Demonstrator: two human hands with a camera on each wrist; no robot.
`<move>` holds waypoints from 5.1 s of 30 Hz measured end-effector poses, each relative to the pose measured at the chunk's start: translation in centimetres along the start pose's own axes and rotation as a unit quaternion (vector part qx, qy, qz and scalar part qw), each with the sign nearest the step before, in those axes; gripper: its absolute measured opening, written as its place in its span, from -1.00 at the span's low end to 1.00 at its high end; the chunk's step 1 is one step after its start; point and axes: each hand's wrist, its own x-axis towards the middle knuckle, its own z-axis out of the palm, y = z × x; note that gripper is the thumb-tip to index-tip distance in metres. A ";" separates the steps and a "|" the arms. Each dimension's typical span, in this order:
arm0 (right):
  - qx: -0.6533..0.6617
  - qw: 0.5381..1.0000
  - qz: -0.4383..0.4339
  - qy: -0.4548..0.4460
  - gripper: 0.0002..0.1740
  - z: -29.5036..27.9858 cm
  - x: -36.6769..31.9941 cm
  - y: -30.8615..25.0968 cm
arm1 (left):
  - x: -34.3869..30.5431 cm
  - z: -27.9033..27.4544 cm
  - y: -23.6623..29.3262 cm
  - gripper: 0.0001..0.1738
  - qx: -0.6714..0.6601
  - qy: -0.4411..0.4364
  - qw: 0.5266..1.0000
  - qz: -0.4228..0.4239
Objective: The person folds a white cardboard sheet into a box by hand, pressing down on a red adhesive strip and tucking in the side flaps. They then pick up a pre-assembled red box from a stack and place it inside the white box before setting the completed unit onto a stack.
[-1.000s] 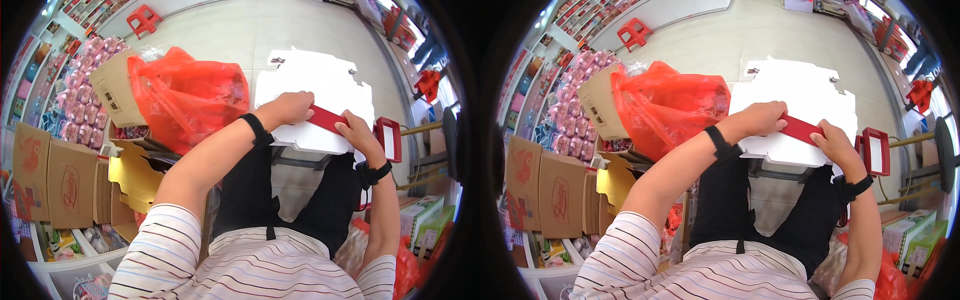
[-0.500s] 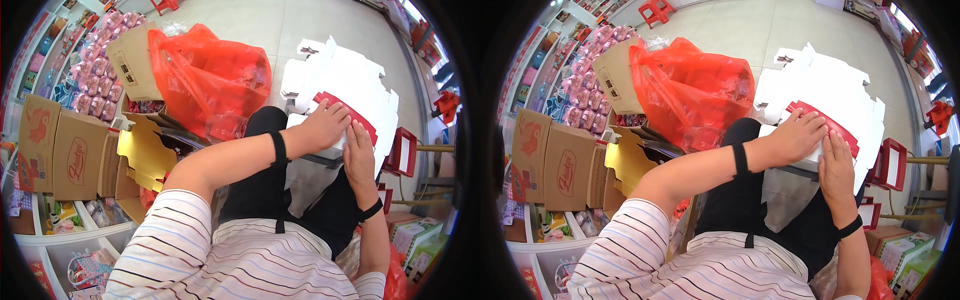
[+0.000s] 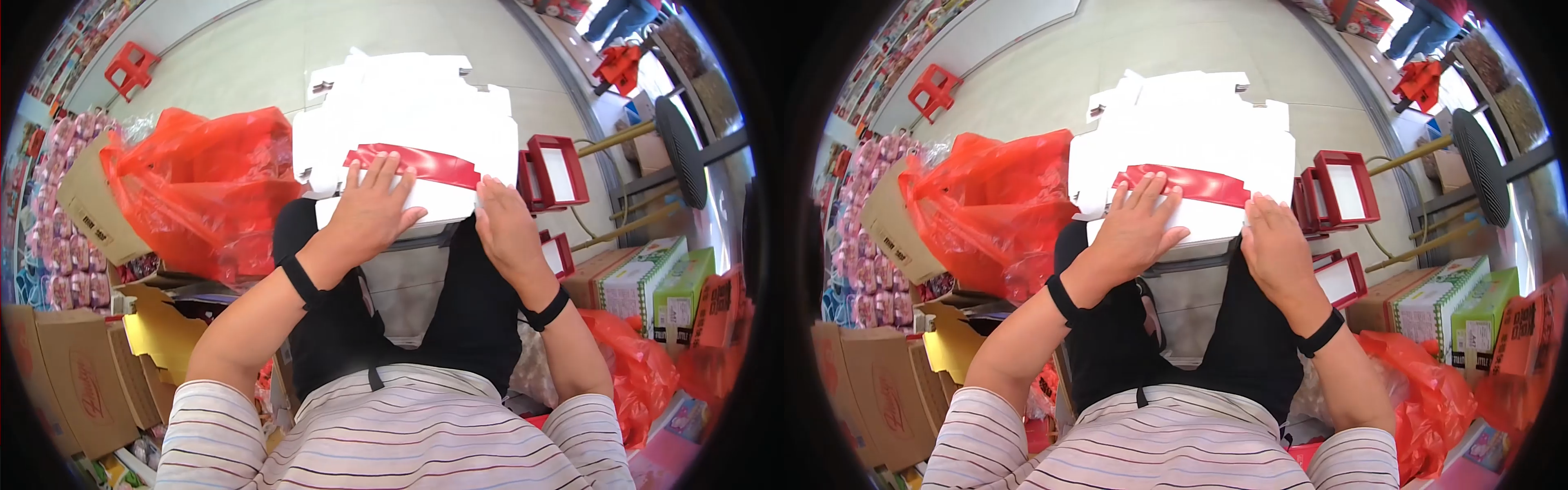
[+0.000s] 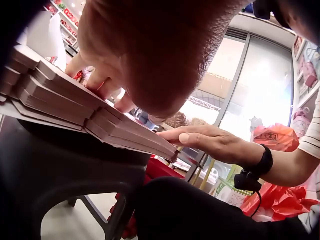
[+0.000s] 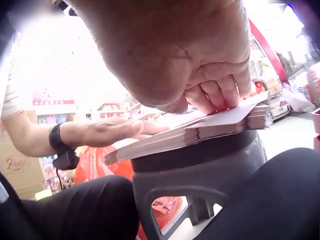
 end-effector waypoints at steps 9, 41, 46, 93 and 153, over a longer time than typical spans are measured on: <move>0.192 0.954 0.223 0.055 -0.50 -0.3 -1.3 5.4 | 2.7 -0.2 -1.5 -0.59 -0.078 0.025 0.997 -0.010; 0.021 0.968 -0.246 0.042 -0.80 -2.4 4.9 -2.3 | 6.0 -5.0 -8.6 -0.71 0.058 0.005 0.993 0.105; 0.057 0.964 -0.259 0.027 -0.79 2.3 4.8 -5.7 | 5.3 -4.7 -6.5 -0.74 -0.145 -0.068 0.978 0.135; 0.065 0.974 0.022 -0.218 -0.63 2.1 13.5 1.5 | 5.3 -4.4 -9.8 -0.59 -0.180 -0.224 0.947 -0.140; 0.041 0.980 0.024 -0.195 -0.68 2.5 14.1 1.2 | 7.5 -2.8 -9.9 -0.66 -0.156 -0.188 0.966 -0.088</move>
